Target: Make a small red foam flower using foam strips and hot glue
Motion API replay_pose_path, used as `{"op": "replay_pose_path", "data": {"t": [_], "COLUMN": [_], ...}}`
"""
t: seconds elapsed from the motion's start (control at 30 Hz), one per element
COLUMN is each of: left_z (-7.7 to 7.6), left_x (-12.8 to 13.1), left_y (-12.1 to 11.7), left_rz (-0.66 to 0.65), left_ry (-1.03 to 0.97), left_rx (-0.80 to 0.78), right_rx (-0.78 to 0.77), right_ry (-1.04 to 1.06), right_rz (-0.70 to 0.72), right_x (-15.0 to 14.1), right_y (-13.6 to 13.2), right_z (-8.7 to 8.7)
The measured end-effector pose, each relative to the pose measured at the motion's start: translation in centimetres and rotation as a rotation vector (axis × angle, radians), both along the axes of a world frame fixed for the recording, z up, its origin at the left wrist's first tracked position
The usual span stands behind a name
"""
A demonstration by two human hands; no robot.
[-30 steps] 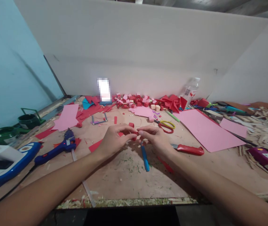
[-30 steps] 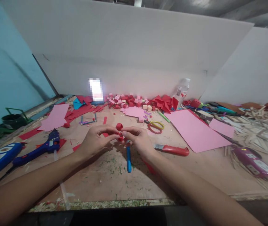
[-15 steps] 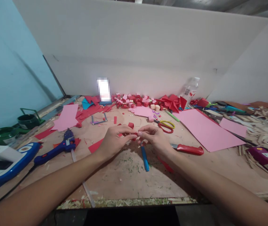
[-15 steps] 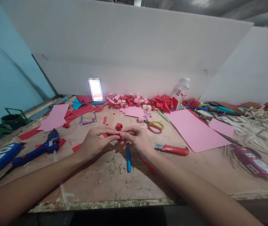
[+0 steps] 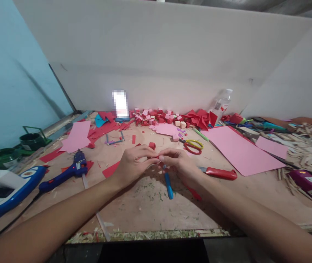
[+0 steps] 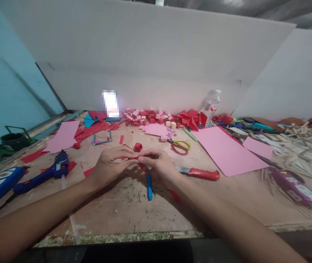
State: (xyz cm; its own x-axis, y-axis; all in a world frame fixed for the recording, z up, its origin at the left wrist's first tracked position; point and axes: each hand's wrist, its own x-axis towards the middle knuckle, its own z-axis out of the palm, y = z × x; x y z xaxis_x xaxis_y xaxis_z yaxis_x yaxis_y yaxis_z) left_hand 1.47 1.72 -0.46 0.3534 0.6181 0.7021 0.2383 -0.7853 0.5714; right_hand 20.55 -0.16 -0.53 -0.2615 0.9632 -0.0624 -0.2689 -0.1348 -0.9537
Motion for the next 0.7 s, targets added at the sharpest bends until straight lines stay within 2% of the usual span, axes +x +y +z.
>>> {"op": "replay_pose_path", "data": {"t": [0.17, 0.4, 0.57, 0.63, 0.7], "left_z": [0.3, 0.9, 0.8, 1.2, 2.2], "left_x": [0.0, -0.1, 0.0, 0.1, -0.2], "left_y": [-0.2, -0.3, -0.5, -0.6, -0.9], "left_rz": [-0.006, 0.059, 0.045, 0.069, 0.146], "left_ry": [0.036, 0.050, 0.072, 0.062, 0.018], "left_rx": [0.053, 0.011, 0.019, 0.006, -0.007], "right_rx": [0.020, 0.042, 0.060, 0.061, 0.054], "right_ry": [0.008, -0.073, -0.082, -0.078, -0.063], "right_rz": [0.000, -0.053, -0.026, -0.055, -0.097], "right_x": [0.3, 0.6, 0.6, 0.6, 0.8], "right_y": [0.3, 0.7, 0.7, 0.8, 0.9], "right_z": [0.4, 0.5, 0.5, 0.5, 0.7]}}
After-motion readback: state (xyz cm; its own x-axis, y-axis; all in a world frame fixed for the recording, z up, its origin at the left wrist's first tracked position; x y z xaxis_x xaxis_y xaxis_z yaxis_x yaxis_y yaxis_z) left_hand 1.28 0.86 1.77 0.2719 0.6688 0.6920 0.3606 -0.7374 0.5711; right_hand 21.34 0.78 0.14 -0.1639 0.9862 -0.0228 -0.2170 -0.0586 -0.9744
